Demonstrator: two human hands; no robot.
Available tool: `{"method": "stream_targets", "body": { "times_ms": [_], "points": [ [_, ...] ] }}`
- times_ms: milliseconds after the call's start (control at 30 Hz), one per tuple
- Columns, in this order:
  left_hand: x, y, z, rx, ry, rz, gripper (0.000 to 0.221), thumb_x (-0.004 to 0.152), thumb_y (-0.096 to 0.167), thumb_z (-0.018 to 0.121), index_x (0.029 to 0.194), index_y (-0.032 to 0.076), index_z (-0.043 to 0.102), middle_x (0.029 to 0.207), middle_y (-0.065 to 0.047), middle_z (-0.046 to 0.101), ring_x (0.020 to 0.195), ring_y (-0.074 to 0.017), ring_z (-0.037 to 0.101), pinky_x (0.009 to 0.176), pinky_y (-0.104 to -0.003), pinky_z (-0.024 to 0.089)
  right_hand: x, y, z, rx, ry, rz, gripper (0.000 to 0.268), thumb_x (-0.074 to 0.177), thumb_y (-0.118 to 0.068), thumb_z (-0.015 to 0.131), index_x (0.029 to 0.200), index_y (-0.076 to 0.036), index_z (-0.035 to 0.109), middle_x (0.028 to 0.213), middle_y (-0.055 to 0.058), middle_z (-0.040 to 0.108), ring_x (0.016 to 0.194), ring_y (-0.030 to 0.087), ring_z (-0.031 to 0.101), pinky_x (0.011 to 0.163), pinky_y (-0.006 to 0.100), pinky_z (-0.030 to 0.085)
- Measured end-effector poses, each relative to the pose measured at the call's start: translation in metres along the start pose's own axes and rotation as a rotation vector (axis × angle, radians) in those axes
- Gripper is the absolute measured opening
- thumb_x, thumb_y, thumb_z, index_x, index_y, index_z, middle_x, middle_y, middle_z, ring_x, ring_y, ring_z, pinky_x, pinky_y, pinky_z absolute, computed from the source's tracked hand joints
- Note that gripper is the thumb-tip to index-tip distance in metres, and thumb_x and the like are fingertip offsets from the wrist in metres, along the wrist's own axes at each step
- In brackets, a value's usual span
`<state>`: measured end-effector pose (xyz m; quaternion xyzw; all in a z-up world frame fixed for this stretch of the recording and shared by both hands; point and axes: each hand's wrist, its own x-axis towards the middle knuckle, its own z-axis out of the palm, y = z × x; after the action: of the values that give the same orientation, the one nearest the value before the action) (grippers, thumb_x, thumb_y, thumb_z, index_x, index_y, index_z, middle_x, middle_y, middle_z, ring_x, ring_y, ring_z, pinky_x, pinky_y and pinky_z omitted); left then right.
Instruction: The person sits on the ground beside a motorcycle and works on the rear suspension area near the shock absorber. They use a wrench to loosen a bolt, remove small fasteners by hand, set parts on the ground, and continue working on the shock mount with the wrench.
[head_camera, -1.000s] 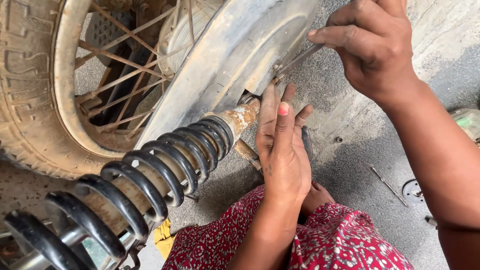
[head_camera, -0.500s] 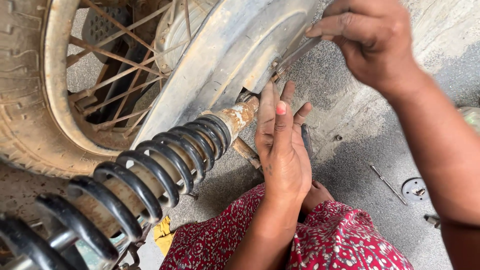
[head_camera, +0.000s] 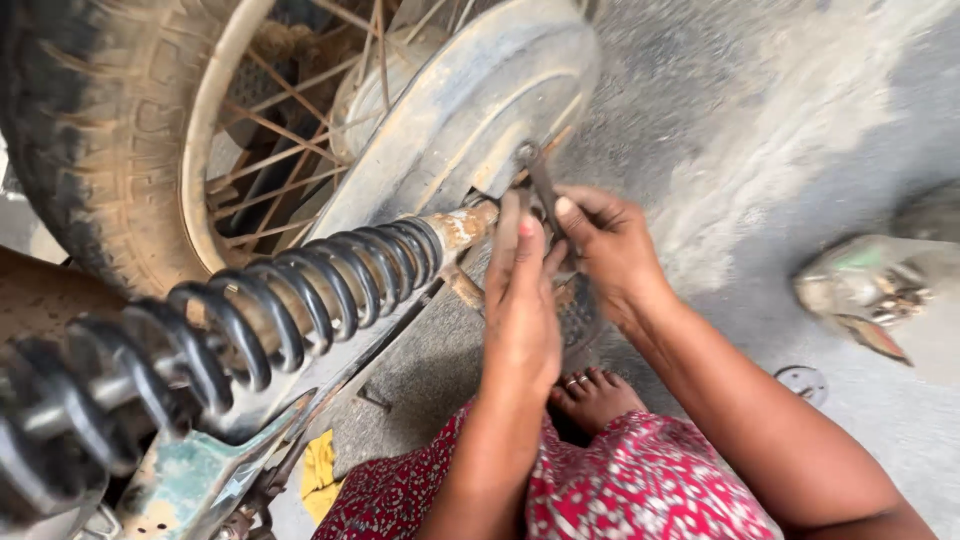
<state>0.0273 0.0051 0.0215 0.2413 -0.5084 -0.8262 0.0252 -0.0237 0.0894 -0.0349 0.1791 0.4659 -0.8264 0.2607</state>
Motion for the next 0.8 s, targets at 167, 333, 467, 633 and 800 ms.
{"method": "stream_targets", "body": {
  "times_ms": [167, 333, 467, 633, 800],
  "points": [
    [-0.057, 0.044, -0.015, 0.501, -0.216, -0.047, 0.072, 0.102, 0.039, 0.056, 0.160, 0.001, 0.033, 0.167, -0.015, 0.037, 0.156, -0.0247, 0.032, 0.125, -0.041, 0.023, -0.005, -0.002, -0.033, -0.272, -0.036, -0.102, 0.020, 0.104, -0.019, 0.067, 0.107, -0.002, 0.077, 0.083, 0.002, 0.068, 0.066, 0.010, 0.053, 0.056, 0.029, 0.042],
    [-0.121, 0.127, -0.093, 0.871, -0.494, -0.247, 0.069, 0.101, 0.042, 0.051, 0.159, 0.010, 0.034, 0.158, -0.012, 0.050, 0.144, -0.0235, 0.050, 0.119, -0.038, 0.036, -0.045, -0.044, -0.030, -0.839, 0.159, -0.726, 0.017, 0.103, -0.021, 0.067, 0.110, -0.007, 0.073, 0.088, 0.005, 0.069, 0.074, 0.013, 0.061, 0.068, 0.031, 0.047],
    [-0.168, 0.139, -0.207, 0.964, -0.221, -0.329, 0.067, 0.098, 0.045, 0.051, 0.156, 0.012, 0.044, 0.140, -0.017, 0.068, 0.125, -0.0289, 0.065, 0.110, -0.041, 0.047, -0.045, -0.060, -0.033, -1.464, 0.301, -1.003, 0.013, 0.109, -0.019, 0.063, 0.105, -0.015, 0.074, 0.088, 0.004, 0.069, 0.083, 0.021, 0.054, 0.080, 0.038, 0.038],
    [-0.176, 0.051, -0.340, 0.983, 0.233, -0.619, 0.084, 0.092, 0.071, 0.028, 0.143, 0.016, 0.065, 0.153, -0.003, 0.059, 0.144, -0.0209, 0.043, 0.117, -0.049, 0.027, -0.061, -0.112, -0.005, -1.726, 0.303, -1.349, 0.013, 0.099, -0.015, 0.066, 0.103, -0.021, 0.076, 0.090, -0.002, 0.069, 0.093, 0.020, 0.057, 0.087, 0.047, 0.038],
    [-0.263, -0.144, -0.559, 0.888, 0.241, -0.531, 0.083, 0.094, 0.071, 0.027, 0.142, 0.015, 0.064, 0.152, -0.005, 0.059, 0.143, -0.0222, 0.044, 0.118, -0.049, 0.027, -0.055, -0.141, 0.020, -1.783, 0.056, -1.513, 0.021, 0.096, -0.010, 0.066, 0.108, -0.022, 0.077, 0.100, -0.005, 0.071, 0.106, 0.018, 0.060, 0.096, 0.048, 0.039]
  ]
}}
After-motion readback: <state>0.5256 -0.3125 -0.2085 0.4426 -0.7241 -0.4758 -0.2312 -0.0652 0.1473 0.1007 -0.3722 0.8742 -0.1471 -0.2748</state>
